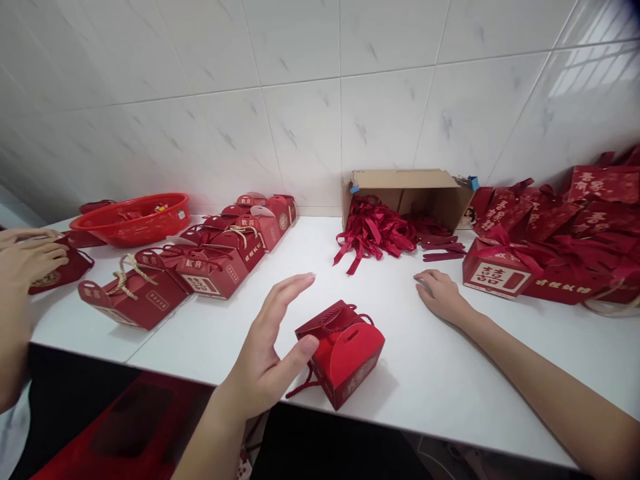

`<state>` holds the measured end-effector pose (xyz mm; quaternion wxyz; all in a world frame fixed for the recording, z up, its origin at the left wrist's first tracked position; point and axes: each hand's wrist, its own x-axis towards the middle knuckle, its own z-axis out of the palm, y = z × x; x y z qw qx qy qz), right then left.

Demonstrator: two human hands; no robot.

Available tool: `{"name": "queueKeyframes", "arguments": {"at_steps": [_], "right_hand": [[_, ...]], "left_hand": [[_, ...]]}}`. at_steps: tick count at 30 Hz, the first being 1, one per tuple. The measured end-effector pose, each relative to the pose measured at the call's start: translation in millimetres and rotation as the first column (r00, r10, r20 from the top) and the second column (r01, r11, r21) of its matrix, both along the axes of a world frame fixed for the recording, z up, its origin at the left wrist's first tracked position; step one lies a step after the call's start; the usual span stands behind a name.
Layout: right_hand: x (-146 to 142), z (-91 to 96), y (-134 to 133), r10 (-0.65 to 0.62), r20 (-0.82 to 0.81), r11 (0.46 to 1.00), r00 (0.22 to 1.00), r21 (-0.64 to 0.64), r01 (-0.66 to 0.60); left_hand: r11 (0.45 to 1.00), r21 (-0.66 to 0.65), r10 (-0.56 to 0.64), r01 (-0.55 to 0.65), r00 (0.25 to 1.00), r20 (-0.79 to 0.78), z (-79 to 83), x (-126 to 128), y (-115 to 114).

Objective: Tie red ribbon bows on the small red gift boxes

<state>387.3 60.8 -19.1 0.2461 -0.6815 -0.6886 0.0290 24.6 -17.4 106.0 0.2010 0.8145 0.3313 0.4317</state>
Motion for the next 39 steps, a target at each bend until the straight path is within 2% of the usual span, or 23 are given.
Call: {"name": "queueKeyframes", "arguments": {"at_steps": [2, 4, 5, 6, 7, 9, 11, 13, 16, 18, 21, 23, 25, 27, 29, 30, 31, 34, 35, 36, 37, 38, 39], "right_hand": [[-8.9, 10.3, -3.5, 0.019, -0.038, 1.000, 0.999, 0.008, -0.019], [-24.5, 29.9, -9.6, 0.086, -0.113, 0.996, 0.990, 0.010, -0.085], [-34.6, 43.1, -13.7, 0.142, -0.156, 0.990, 0.977, 0.005, -0.143], [-45.7, 58.1, -18.2, 0.246, -0.317, 0.964, 0.916, -0.019, -0.265], [-57.5, 74.0, -22.7, 0.339, -0.455, 0.914, 0.823, -0.046, -0.402], [-80.6, 105.5, -30.2, 0.497, -0.580, 0.759, 0.645, -0.071, -0.647], [-100.7, 130.7, -34.3, 0.607, -0.529, 0.646, 0.593, -0.106, -0.756], [-116.2, 145.6, -35.3, 0.699, -0.396, 0.590, 0.595, -0.149, -0.793], [-129.3, 150.5, -34.7, 0.779, -0.178, 0.584, 0.601, -0.143, -0.799], [-130.3, 148.4, -34.7, 0.804, -0.102, 0.577, 0.585, -0.098, -0.811], [-120.6, 148.0, -33.9, 0.823, -0.092, 0.558, 0.560, -0.047, -0.828], [-109.1, 151.5, -31.7, 0.814, -0.126, 0.571, 0.567, -0.008, -0.821], [-96.7, 156.8, -28.4, 0.767, -0.198, 0.631, 0.610, 0.060, -0.774], [-84.6, 162.9, -25.0, 0.682, -0.281, 0.724, 0.675, 0.130, -0.677], [-72.3, 169.3, -21.9, 0.616, -0.339, 0.781, 0.711, 0.144, -0.608], [-65.8, 172.1, -20.2, 0.617, -0.359, 0.773, 0.700, 0.112, -0.624], [-59.2, 174.1, -17.9, 0.644, -0.376, 0.733, 0.667, 0.051, -0.679], [-44.4, 168.6, -5.0, 0.741, -0.403, 0.492, 0.538, -0.219, -0.842], [-43.5, 161.2, 2.0, 0.747, -0.371, 0.471, 0.552, -0.291, -0.833], [-45.5, 150.6, 10.2, 0.734, -0.313, 0.513, 0.603, -0.327, -0.794], [-50.2, 137.3, 19.2, 0.675, -0.210, 0.647, 0.707, -0.292, -0.704], [-57.2, 121.9, 28.4, 0.576, -0.100, 0.788, 0.811, -0.196, -0.584], [-65.7, 105.6, 37.3, 0.514, -0.062, 0.846, 0.856, -0.126, -0.518]], "left_hand": [[0.990, -0.034, 0.136, -0.135, 0.990, 0.032, -16.4, -1.4, -7.2], [0.973, -0.089, 0.223, -0.215, 0.970, 0.100, -38.5, -1.2, -16.0], [0.970, -0.123, 0.224, -0.209, 0.966, 0.126, -49.5, 0.5, -20.8], [0.966, -0.158, 0.226, -0.204, 0.964, 0.138, -59.4, 3.6, -25.4], [0.958, -0.201, 0.233, -0.204, 0.963, 0.135, -67.4, 7.9, -29.5], [0.939, -0.290, 0.240, -0.185, 0.957, 0.164, -77.2, 19.1, -35.4], [0.916, -0.371, 0.247, -0.154, 0.944, 0.218, -80.5, 30.1, -37.0], [0.899, -0.421, 0.248, -0.122, 0.934, 0.259, -82.0, 36.9, -35.0], [0.909, -0.406, 0.212, -0.098, 0.946, 0.245, -87.7, 37.5, -29.7], [0.922, -0.377, 0.180, -0.082, 0.956, 0.232, -92.4, 35.3, -27.8], [0.925, -0.370, 0.194, -0.091, 0.948, 0.252, -95.1, 34.3, -28.7], [0.923, -0.367, 0.221, -0.117, 0.942, 0.254, -94.4, 35.3, -30.2], [0.926, -0.353, 0.228, -0.135, 0.944, 0.238, -94.1, 35.9, -30.9], [0.933, -0.328, 0.228, -0.148, 0.948, 0.220, -95.6, 35.6, -30.2], [0.942, -0.299, 0.221, -0.151, 0.951, 0.216, -98.4, 34.6, -28.8], [0.946, -0.289, 0.215, -0.148, 0.952, 0.217, -99.9, 34.0, -28.0], [0.949, -0.281, 0.207, -0.142, 0.954, 0.219, -101.3, 33.3, -27.5], [0.954, -0.268, 0.195, -0.134, 0.957, 0.217, -103.6, 31.6, -27.0], [0.955, -0.264, 0.194, -0.135, 0.958, 0.211, -103.9, 31.1, -27.2], [0.956, -0.258, 0.194, -0.138, 0.959, 0.205, -103.9, 30.8, -27.4], [0.958, -0.251, 0.194, -0.141, 0.960, 0.201, -103.7, 30.5, -27.6], [0.958, -0.248, 0.196, -0.145, 0.960, 0.198, -103.5, 30.5, -27.8], [0.957, -0.249, 0.202, -0.150, 0.959, 0.199, -103.2, 30.6, -27.8]]}}
